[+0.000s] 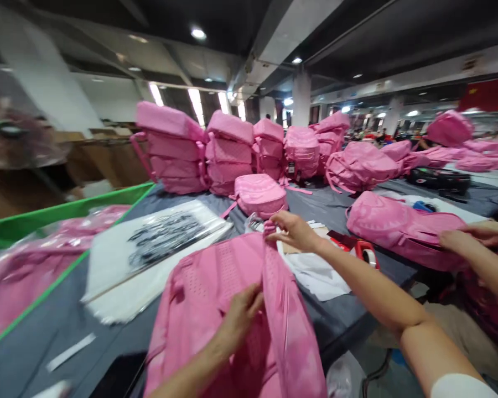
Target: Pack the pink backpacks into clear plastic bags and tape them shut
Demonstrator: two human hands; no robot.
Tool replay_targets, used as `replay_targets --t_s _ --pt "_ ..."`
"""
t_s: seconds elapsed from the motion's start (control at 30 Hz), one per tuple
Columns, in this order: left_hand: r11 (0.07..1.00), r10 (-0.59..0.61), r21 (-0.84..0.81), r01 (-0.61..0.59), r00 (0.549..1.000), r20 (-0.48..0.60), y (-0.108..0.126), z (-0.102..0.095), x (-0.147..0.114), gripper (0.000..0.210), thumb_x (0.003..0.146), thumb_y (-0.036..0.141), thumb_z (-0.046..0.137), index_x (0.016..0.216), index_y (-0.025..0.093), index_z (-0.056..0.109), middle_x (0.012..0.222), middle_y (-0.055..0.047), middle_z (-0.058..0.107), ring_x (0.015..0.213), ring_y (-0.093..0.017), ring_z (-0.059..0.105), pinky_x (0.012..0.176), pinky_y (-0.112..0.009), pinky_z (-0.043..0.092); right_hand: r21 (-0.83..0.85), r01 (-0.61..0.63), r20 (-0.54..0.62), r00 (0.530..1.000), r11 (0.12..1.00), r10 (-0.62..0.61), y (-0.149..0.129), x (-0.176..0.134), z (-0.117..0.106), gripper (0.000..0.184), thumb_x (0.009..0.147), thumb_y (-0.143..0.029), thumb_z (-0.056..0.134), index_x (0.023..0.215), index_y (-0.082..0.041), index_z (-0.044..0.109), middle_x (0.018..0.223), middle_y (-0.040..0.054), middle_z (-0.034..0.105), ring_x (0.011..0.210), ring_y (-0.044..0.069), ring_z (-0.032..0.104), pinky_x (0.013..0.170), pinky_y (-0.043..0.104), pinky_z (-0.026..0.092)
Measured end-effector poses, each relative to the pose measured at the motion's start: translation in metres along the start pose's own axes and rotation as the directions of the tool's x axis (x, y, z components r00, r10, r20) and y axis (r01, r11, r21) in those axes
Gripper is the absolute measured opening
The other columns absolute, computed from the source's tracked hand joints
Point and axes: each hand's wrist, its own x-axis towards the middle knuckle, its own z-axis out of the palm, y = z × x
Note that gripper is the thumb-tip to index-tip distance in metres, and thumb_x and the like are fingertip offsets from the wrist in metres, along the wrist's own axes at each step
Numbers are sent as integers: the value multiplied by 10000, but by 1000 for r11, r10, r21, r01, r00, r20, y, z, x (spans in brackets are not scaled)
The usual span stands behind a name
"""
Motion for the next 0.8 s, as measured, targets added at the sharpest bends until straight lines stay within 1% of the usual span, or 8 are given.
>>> replay_targets --t_s 0.2,0.33,0.4,0.47,0.53,0.6,0.7,0.8 --pt "956 -253 -147 254 967 21 -20 43 -106 485 824 658 631 1040 243 757 1272 -94 711 1319 -295 547 1204 -375 383 -172 46 173 985 984 -15 35 63 77 270 900 -391 763 1059 -191 678 1053 51 600 961 194 594 860 308 444" --pt "910 -382 -98 403 907 178 -25 18 -111 525 806 716 630 874 203 712 936 -96 739 952 -242 685 851 -342 588 -347 127 378 926 929 15 43 82 125 327 865 -425 807 1070 -189 710 1195 117 635 1117 266 594 966 385 428" --pt "899 -406 -41 437 864 298 -14 -17 -97 606 835 765 537 759 176 655 739 -74 696 701 -202 668 648 -304 562 -387 121 416 907 914 56 51 86 134 413 865 -461 799 1162 -193 698 1288 138 629 1211 299 577 1026 419 414" --pt "914 -407 97 395 885 227 -4 -65 -72 657 866 787 433 747 173 634 736 -86 712 679 -213 680 647 -314 548 -413 31 396 906 910 149 64 85 137 612 851 -539 786 1325 -184 629 1388 168 595 1279 330 557 1059 440 413" --pt "885 -246 347 309 945 -214 -5 -114 -36 618 907 726 395 952 175 671 924 -115 762 852 -259 722 794 -364 557 -427 -51 370 901 903 226 77 78 140 760 847 -624 743 1434 -178 556 1435 191 573 1310 354 548 1071 459 418" --pt "733 -43 571 371 862 -505 -18 -152 7 661 862 685 524 1224 140 621 1247 -198 712 1215 -353 641 1003 -456 497 -409 -55 348 913 911 212 88 68 145 730 886 -655 667 1446 -199 558 1432 180 585 1312 352 548 1093 477 406" --pt "660 -19 636 400 855 -518 -47 -173 68 619 819 617 659 1184 118 647 1256 -223 697 1251 -393 611 992 -470 502 -288 -7 264 961 958 86 100 52 153 604 924 -598 623 1401 -229 597 1371 136 632 1270 317 571 1107 485 403" --pt "712 28 642 284 902 -431 -66 -160 103 427 819 467 746 1116 167 680 1148 -126 730 1148 -306 655 999 -397 502 -119 24 148 989 993 -6 106 41 156 519 892 -514 670 1323 -227 632 1261 113 680 1171 290 617 1048 464 460"
